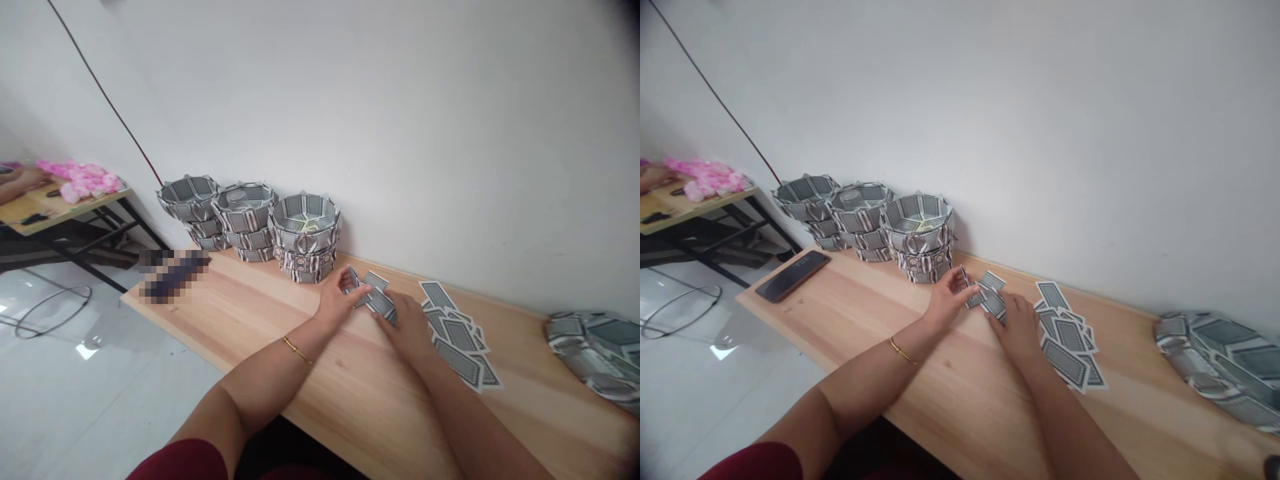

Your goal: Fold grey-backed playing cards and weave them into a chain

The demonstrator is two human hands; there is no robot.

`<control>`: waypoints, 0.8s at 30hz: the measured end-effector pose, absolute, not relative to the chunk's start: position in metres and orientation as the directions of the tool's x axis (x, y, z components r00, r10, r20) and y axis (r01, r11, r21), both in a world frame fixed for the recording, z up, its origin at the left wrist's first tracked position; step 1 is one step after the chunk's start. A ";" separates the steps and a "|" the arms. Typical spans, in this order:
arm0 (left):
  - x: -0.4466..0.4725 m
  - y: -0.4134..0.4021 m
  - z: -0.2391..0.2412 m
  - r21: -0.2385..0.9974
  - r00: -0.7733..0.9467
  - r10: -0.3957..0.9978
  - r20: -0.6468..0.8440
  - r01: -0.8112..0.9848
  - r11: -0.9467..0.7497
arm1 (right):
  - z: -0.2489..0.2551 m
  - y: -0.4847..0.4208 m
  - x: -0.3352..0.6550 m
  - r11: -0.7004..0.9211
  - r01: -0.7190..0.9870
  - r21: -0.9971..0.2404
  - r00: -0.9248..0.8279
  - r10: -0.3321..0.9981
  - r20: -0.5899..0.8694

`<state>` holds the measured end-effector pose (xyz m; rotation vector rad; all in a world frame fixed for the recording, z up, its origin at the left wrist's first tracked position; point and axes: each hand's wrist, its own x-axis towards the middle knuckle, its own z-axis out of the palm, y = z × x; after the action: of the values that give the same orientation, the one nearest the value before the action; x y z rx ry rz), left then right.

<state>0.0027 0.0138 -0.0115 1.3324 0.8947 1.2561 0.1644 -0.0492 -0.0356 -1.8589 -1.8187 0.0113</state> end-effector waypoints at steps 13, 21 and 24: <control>0.004 0.015 -0.011 0.975 0.176 0.977 0.125 -0.202 -0.088 | -0.035 -0.048 0.166 0.088 0.831 -0.549 0.202 0.872 0.445; 0.003 0.015 -0.007 0.960 0.155 0.983 0.102 -0.273 -0.057 | -0.027 -0.047 0.168 0.155 0.791 -0.591 0.274 0.775 0.570; 0.003 0.015 -0.006 0.958 0.149 0.985 0.090 -0.282 -0.045 | -0.027 -0.047 0.168 0.160 0.754 -0.637 0.296 0.784 0.546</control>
<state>0.0030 0.0153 -0.0058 1.1199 0.8525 1.2589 0.1683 -0.0473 -0.0268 -1.5823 -1.4488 0.0382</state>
